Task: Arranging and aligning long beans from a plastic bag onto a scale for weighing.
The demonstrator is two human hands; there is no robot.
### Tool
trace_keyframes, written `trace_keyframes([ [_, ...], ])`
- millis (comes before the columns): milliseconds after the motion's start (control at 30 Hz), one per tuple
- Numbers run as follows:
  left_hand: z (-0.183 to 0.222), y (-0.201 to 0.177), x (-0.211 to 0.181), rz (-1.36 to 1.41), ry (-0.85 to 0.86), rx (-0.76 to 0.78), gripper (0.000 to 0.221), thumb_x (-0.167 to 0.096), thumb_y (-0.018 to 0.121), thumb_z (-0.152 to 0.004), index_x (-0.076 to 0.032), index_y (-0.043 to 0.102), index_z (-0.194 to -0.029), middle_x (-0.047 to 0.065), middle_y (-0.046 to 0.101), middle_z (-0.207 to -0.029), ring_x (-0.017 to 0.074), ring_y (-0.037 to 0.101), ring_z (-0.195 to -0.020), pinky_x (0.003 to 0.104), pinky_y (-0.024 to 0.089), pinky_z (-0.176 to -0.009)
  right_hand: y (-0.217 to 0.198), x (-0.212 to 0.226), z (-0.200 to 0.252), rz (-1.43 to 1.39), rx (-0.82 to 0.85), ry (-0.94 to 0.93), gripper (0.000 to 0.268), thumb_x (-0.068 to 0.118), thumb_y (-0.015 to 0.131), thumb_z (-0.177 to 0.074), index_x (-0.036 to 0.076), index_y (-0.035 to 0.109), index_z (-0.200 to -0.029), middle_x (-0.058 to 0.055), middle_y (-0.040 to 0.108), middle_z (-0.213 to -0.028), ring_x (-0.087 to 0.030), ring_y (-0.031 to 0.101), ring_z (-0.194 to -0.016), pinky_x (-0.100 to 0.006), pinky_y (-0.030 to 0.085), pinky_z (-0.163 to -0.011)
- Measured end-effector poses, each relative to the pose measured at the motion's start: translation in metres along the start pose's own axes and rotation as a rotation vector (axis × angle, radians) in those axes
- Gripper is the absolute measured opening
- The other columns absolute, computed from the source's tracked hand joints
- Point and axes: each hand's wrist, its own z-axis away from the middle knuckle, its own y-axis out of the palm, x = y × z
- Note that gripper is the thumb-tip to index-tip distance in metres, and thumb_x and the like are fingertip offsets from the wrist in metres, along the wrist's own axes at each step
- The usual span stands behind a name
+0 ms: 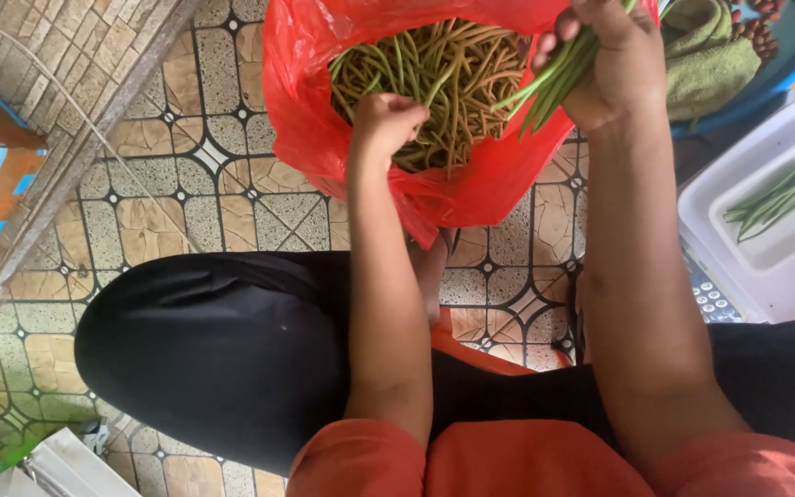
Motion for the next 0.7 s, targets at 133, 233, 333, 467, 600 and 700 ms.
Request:
trace_keyframes([
  [133, 0.045, -0.042, -0.039, 0.155, 0.130, 0.284, 0.005, -0.006, 0.073, -0.095, -0.007, 0.073, -0.090, -0.001, 0.066, -0.076, 0.0042, 0.055, -0.060, 0.014, 0.045, -0.052, 0.012, 0.000, 0.007, 0.144, -0.035, 0.137, 0.010, 0.000, 0.066, -0.097, 0.003, 0.063, -0.088, -0.010, 0.065, -0.071, -0.025, 0.070, -0.065, -0.040, 0.065, -0.065],
  [233, 0.060, -0.052, -0.047, 0.206, 0.318, 0.416, 0.004, -0.006, 0.073, -0.093, -0.006, 0.073, -0.089, -0.001, 0.066, -0.073, 0.0037, 0.056, -0.059, 0.013, 0.042, -0.050, 0.014, -0.007, 0.005, 0.142, 0.008, 0.184, 0.005, 0.003, 0.068, -0.093, 0.000, 0.065, -0.090, -0.017, 0.073, -0.082, -0.029, 0.076, -0.074, -0.041, 0.066, -0.066],
  [333, 0.064, -0.045, -0.049, 0.183, 0.376, 0.473, 0.005, -0.008, 0.073, -0.092, -0.008, 0.072, -0.087, -0.002, 0.067, -0.071, 0.0029, 0.056, -0.057, 0.014, 0.040, -0.047, 0.017, -0.012, 0.005, 0.080, 0.093, 0.180, 0.007, 0.004, 0.068, -0.093, -0.001, 0.065, -0.095, -0.025, 0.077, -0.097, -0.032, 0.078, -0.079, -0.041, 0.068, -0.067],
  [467, 0.067, -0.030, -0.051, 0.127, 0.362, 0.484, 0.014, -0.009, 0.070, -0.092, -0.009, 0.070, -0.077, -0.001, 0.070, -0.070, 0.0031, 0.055, -0.054, 0.015, 0.036, -0.044, 0.014, -0.016, 0.005, 0.002, 0.286, 0.144, 0.008, 0.001, 0.064, -0.099, 0.005, 0.062, -0.106, -0.022, 0.076, -0.111, -0.033, 0.075, -0.095, -0.036, 0.063, -0.070],
  [600, 0.076, -0.038, -0.068, -0.086, 0.497, 0.413, 0.011, -0.013, 0.064, -0.099, -0.014, 0.070, -0.090, -0.004, 0.071, -0.086, 0.0030, 0.063, -0.063, 0.013, 0.055, -0.058, 0.012, -0.018, 0.003, 0.017, 0.248, 0.120, 0.012, -0.004, 0.066, -0.098, 0.004, 0.065, -0.106, -0.019, 0.076, -0.100, -0.031, 0.075, -0.087, -0.034, 0.060, -0.065],
  [700, 0.095, -0.060, -0.092, 0.135, 0.794, -0.032, 0.032, -0.019, 0.061, -0.105, -0.016, 0.048, -0.134, -0.005, 0.070, -0.083, 0.0082, 0.067, -0.067, 0.026, 0.059, -0.073, 0.010, -0.017, 0.004, -0.011, 0.242, 0.104, 0.016, 0.000, 0.071, -0.093, 0.007, 0.066, -0.105, -0.019, 0.075, -0.100, -0.031, 0.073, -0.087, -0.034, 0.057, -0.064],
])
